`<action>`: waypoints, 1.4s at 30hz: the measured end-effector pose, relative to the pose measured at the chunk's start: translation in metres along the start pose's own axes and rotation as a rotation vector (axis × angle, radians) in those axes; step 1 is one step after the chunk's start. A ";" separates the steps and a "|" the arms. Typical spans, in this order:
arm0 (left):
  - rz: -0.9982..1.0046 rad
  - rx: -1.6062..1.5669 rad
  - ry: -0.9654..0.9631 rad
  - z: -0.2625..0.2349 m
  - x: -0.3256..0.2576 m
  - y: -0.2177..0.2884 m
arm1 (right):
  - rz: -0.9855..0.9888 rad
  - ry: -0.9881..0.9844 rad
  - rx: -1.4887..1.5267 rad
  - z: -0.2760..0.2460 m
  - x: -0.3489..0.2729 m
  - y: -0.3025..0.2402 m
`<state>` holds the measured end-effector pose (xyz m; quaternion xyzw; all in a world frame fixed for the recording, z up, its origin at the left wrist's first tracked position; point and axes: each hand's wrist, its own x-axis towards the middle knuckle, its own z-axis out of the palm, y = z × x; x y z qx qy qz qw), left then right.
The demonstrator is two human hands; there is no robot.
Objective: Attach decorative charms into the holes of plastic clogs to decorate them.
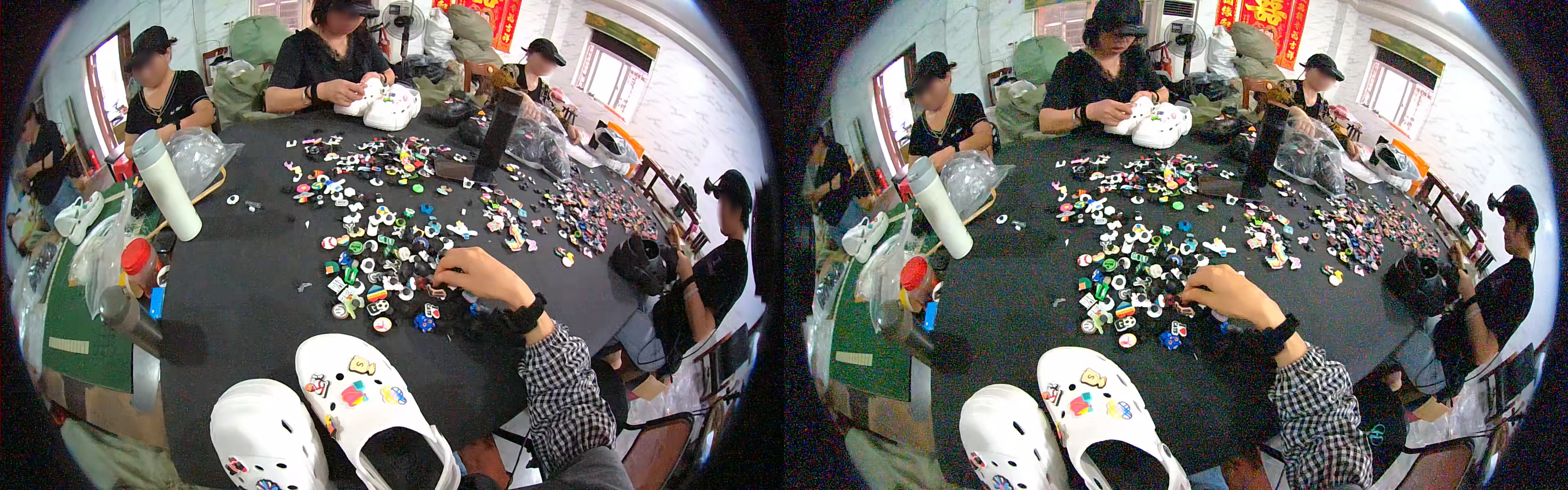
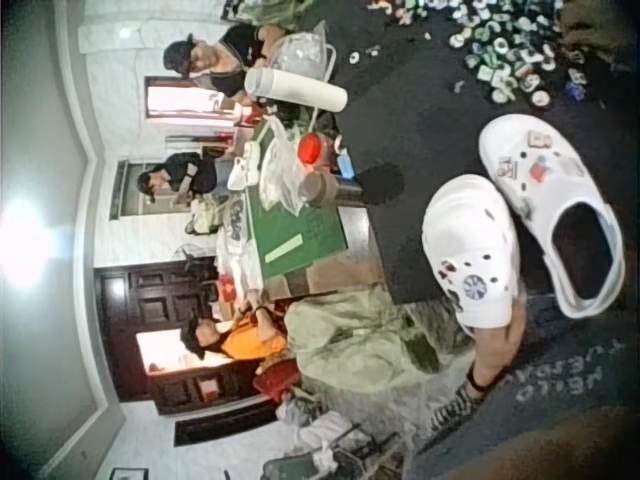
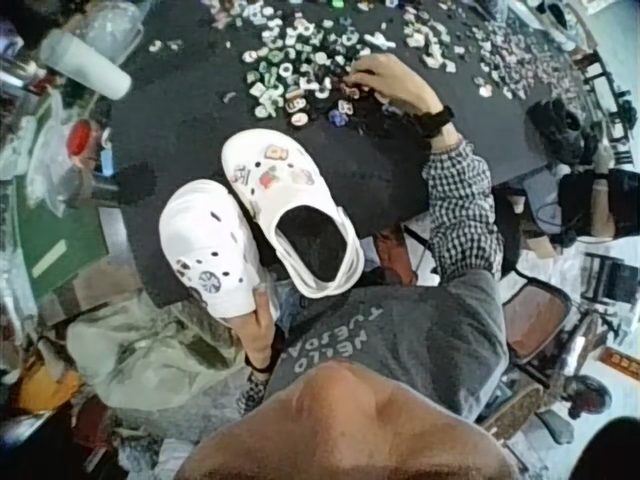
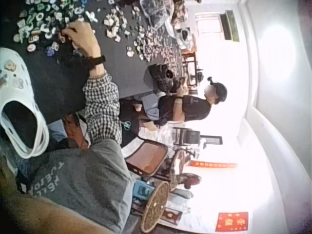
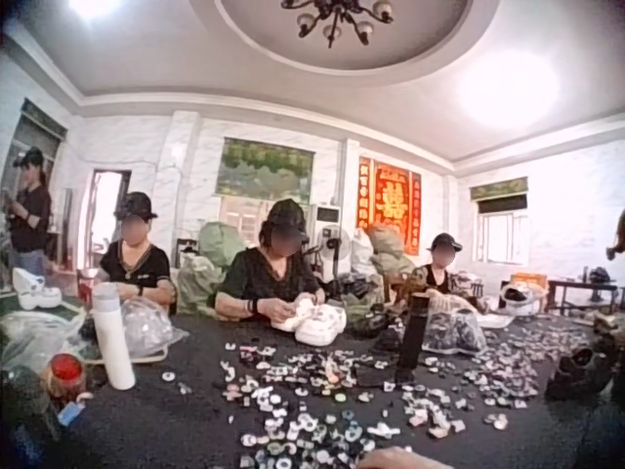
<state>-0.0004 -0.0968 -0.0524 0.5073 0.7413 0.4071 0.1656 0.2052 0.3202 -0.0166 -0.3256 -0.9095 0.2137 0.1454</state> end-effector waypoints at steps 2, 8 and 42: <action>-0.007 -0.004 -0.008 0.000 0.001 0.001 | -0.004 0.007 0.027 -0.002 0.001 -0.003; -0.023 -0.031 -0.020 -0.002 0.004 0.003 | -0.017 0.048 0.069 -0.007 0.017 -0.019; 0.014 -0.032 -0.019 -0.003 0.008 0.009 | -0.260 -0.044 -0.184 0.008 0.067 -0.038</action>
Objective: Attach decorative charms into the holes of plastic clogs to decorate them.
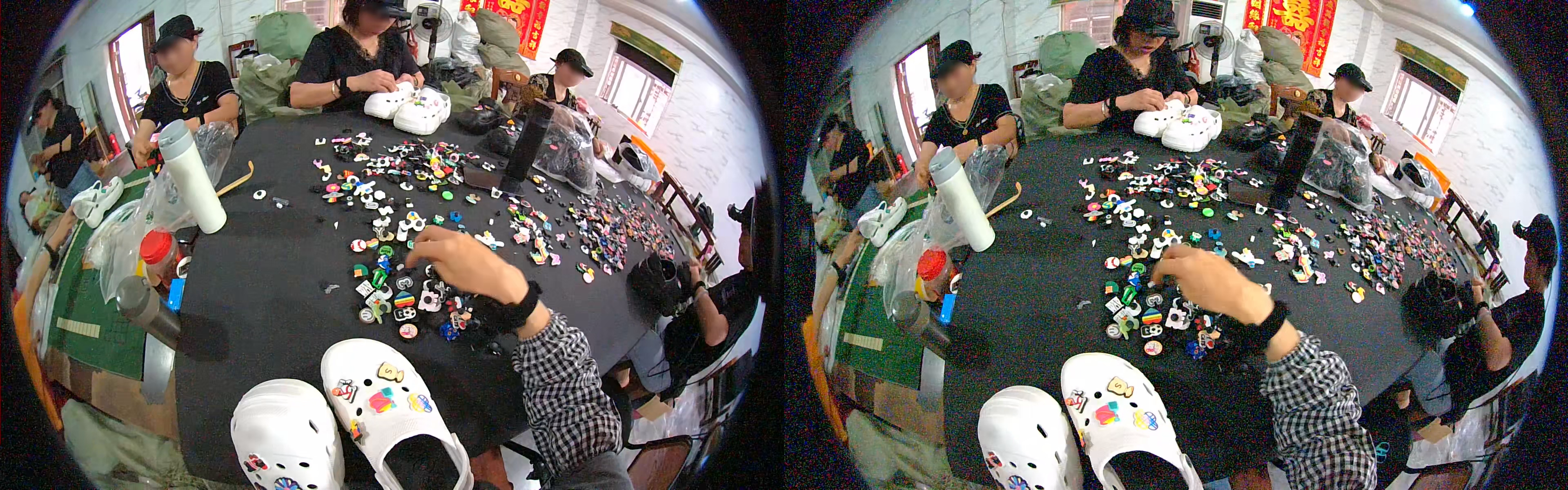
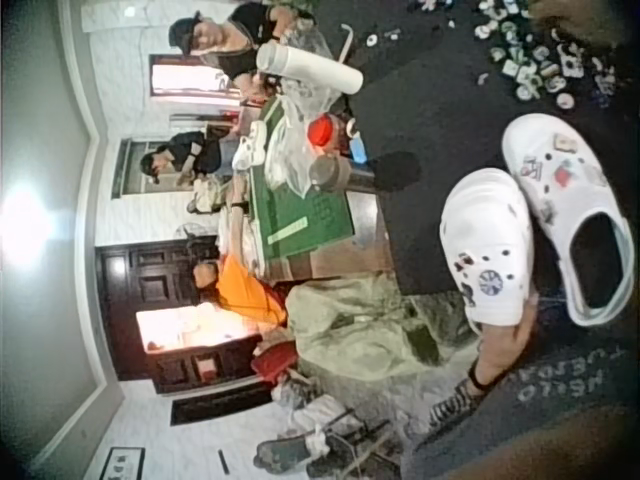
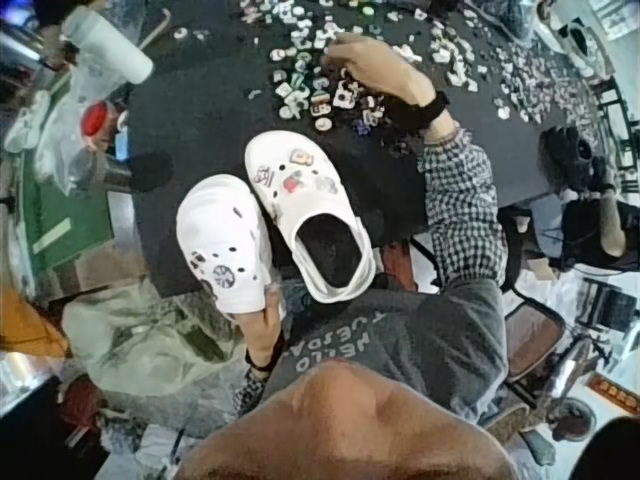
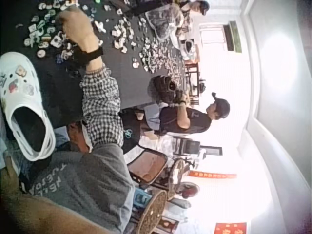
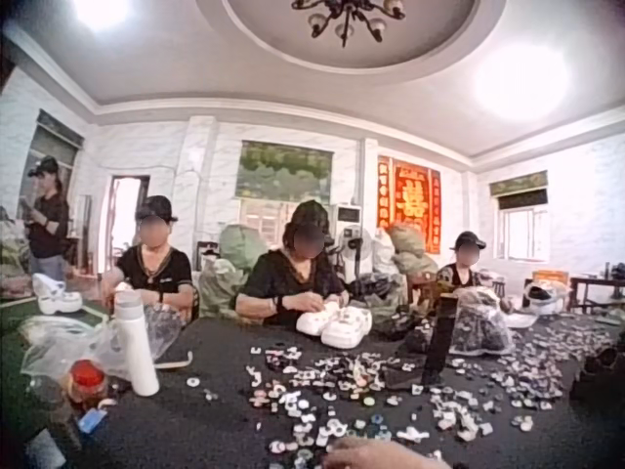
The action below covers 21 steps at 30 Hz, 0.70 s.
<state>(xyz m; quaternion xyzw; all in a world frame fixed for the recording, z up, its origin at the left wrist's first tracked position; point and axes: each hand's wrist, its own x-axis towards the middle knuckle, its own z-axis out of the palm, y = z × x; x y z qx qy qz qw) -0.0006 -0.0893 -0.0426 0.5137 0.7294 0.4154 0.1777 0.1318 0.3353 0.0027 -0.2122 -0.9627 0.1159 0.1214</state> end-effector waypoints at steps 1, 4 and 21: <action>0.003 0.009 0.000 0.000 0.000 0.000 | -0.067 0.058 0.044 0.011 0.007 -0.005; -0.014 0.009 -0.005 -0.002 0.001 0.001 | -0.164 0.056 -0.034 0.026 0.014 -0.032; -0.024 -0.036 -0.006 0.001 -0.005 -0.004 | 0.048 -0.008 -0.168 0.024 0.012 -0.023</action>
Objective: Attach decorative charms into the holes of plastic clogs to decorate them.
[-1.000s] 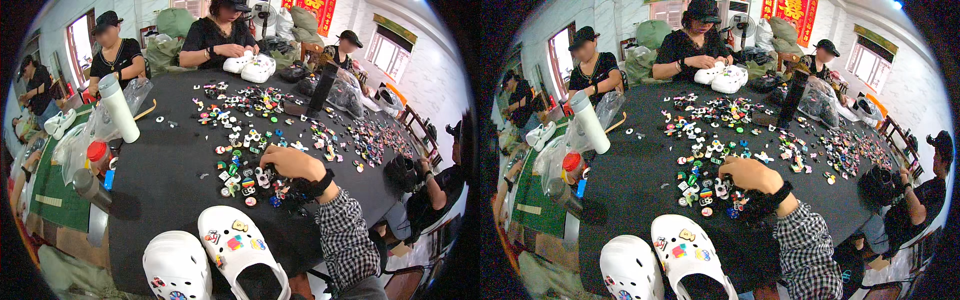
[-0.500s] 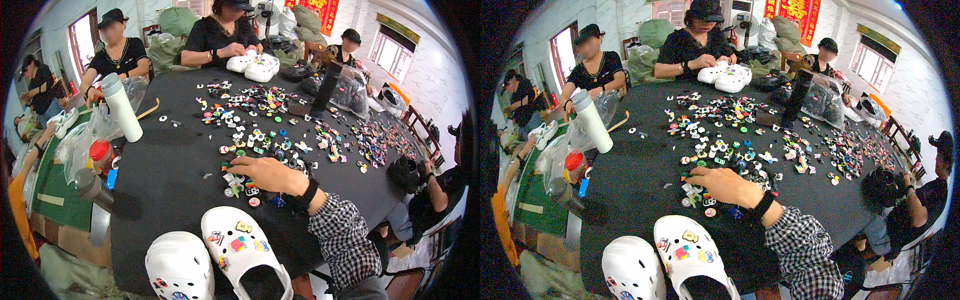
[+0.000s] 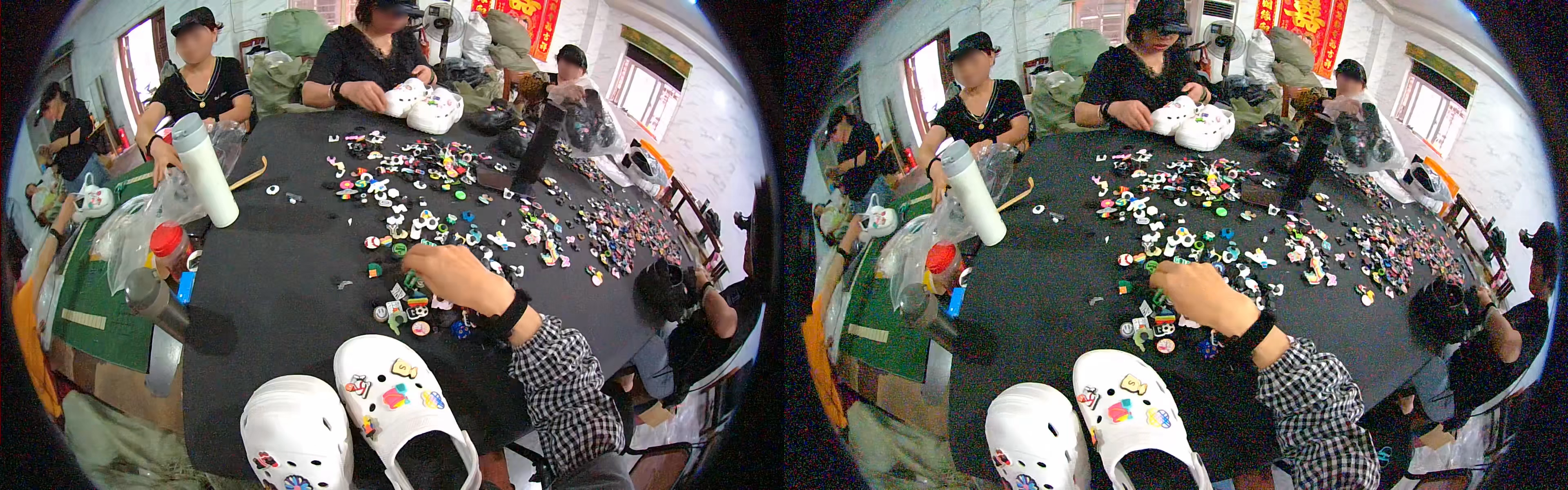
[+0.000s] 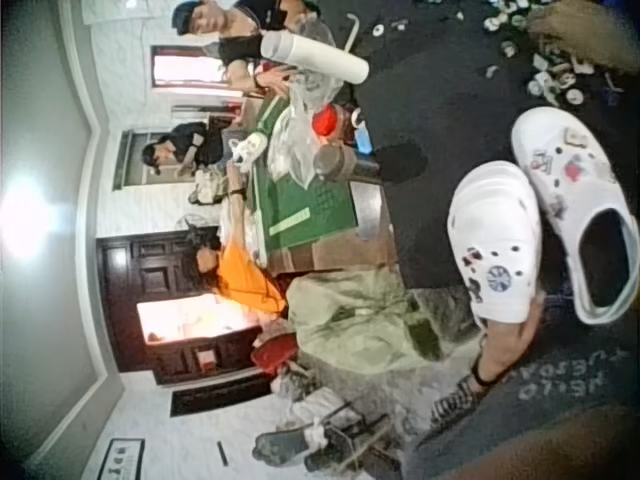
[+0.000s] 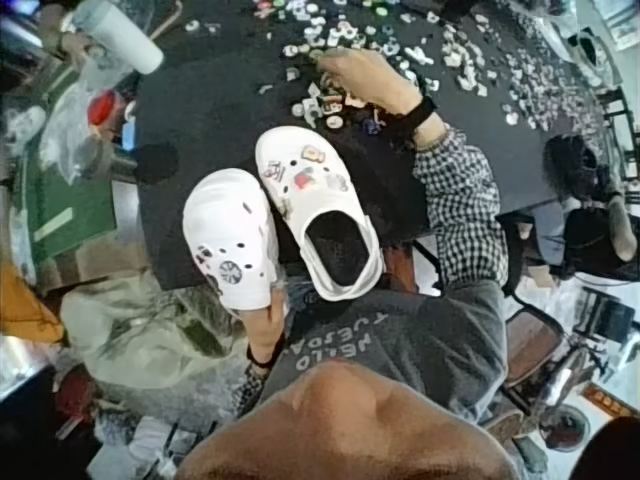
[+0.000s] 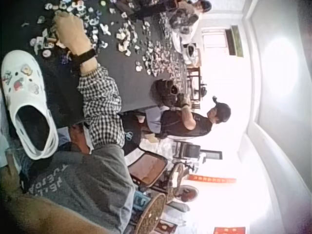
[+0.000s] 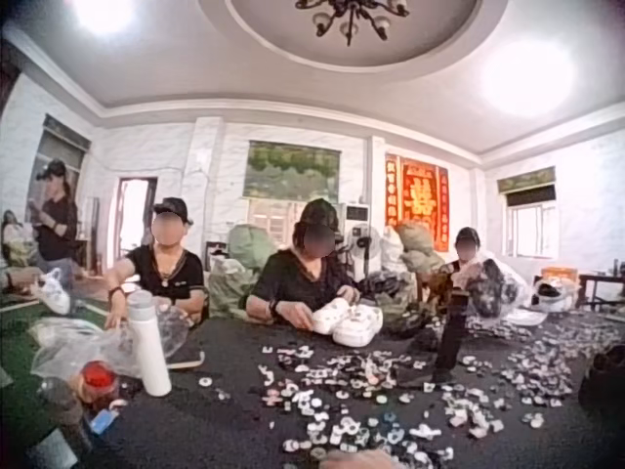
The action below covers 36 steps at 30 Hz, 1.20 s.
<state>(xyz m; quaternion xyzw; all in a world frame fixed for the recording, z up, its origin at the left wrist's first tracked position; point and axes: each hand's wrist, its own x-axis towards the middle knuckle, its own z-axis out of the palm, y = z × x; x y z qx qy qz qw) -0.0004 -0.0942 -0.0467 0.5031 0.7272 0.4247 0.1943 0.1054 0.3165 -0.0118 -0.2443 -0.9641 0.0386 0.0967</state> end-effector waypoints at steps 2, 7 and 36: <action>-0.029 -0.018 -0.015 0.001 -0.001 0.000 | -0.020 0.050 0.019 0.001 -0.001 0.005; 0.047 0.024 0.017 -0.001 -0.001 0.000 | -0.012 0.033 0.101 -0.005 -0.004 0.011; 0.048 0.082 0.018 0.001 -0.001 -0.004 | -0.077 -0.007 0.232 -0.025 -0.010 0.003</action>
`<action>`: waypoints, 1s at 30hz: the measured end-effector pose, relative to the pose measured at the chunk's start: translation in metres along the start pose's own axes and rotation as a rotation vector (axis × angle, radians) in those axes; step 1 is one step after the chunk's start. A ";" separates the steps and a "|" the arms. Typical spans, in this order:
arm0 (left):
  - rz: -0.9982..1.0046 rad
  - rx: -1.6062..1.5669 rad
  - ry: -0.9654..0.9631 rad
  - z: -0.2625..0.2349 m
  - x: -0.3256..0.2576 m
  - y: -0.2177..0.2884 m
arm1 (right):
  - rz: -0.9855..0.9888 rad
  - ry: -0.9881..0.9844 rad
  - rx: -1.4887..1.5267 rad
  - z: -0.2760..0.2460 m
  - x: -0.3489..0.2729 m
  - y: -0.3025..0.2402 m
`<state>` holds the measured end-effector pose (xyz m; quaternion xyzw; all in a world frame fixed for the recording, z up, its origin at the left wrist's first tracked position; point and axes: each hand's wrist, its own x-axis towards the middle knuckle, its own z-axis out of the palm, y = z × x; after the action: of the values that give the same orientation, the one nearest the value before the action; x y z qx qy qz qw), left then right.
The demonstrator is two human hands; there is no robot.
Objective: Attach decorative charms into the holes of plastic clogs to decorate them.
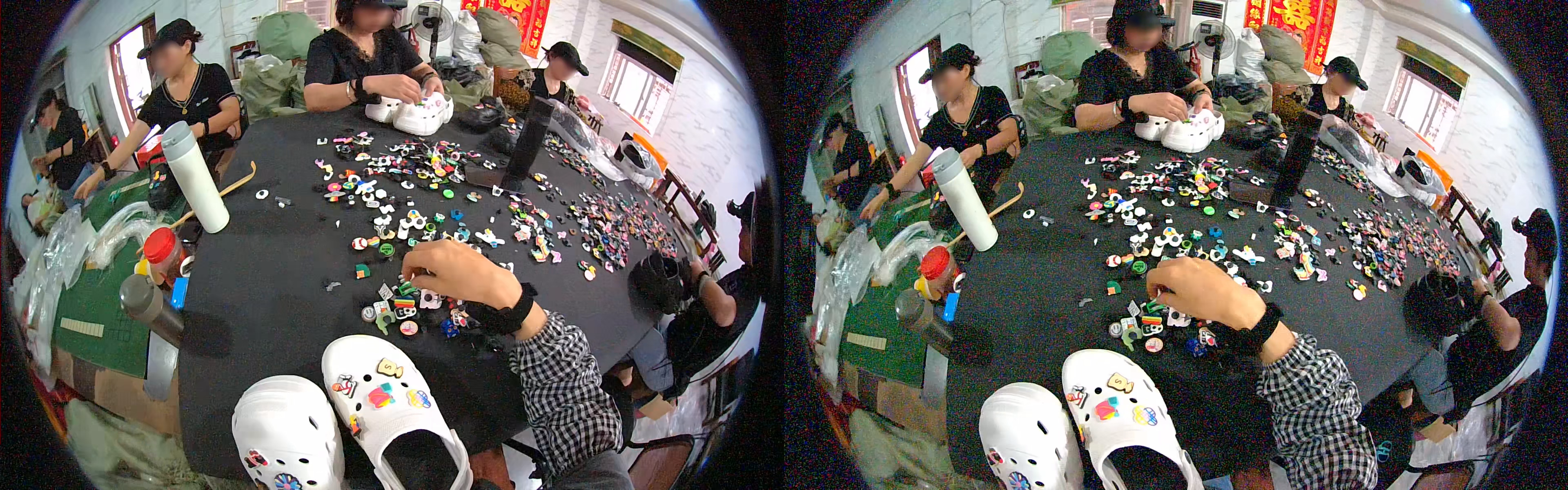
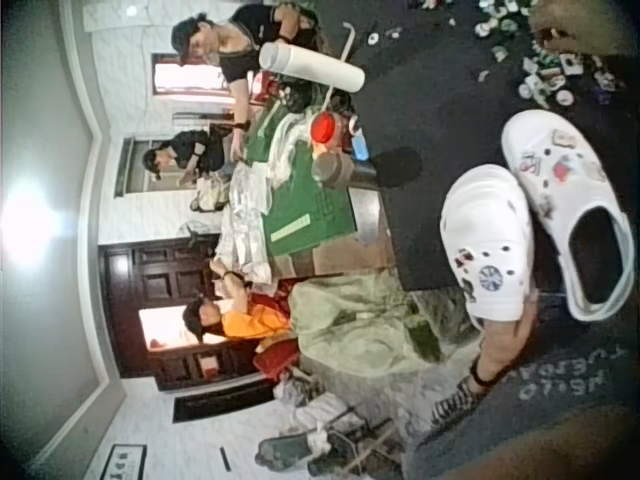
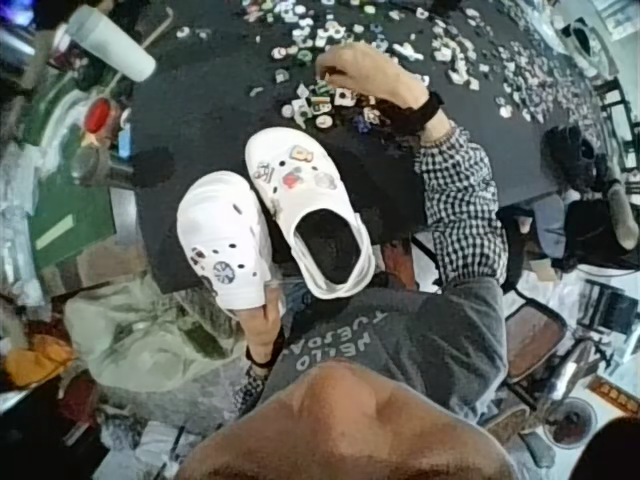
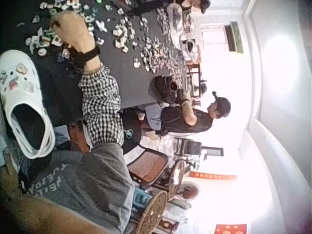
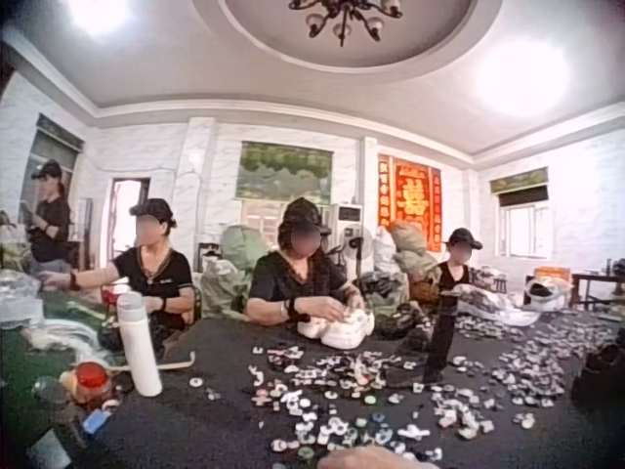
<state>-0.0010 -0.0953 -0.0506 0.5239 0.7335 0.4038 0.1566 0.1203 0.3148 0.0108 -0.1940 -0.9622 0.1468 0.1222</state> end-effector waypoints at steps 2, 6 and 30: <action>0.005 0.002 -0.010 0.002 -0.002 -0.003 | -0.049 -0.058 0.035 0.002 -0.002 -0.001; 0.049 -0.004 0.013 0.002 -0.001 -0.004 | 0.002 -0.111 -0.003 0.004 -0.002 0.001; -0.061 -0.003 -0.029 -0.001 0.005 0.001 | 0.197 0.481 0.035 -0.075 -0.039 0.029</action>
<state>-0.0026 -0.0913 -0.0485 0.5071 0.7461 0.3921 0.1803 0.1867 0.3419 0.0637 -0.3142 -0.8791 0.1243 0.3360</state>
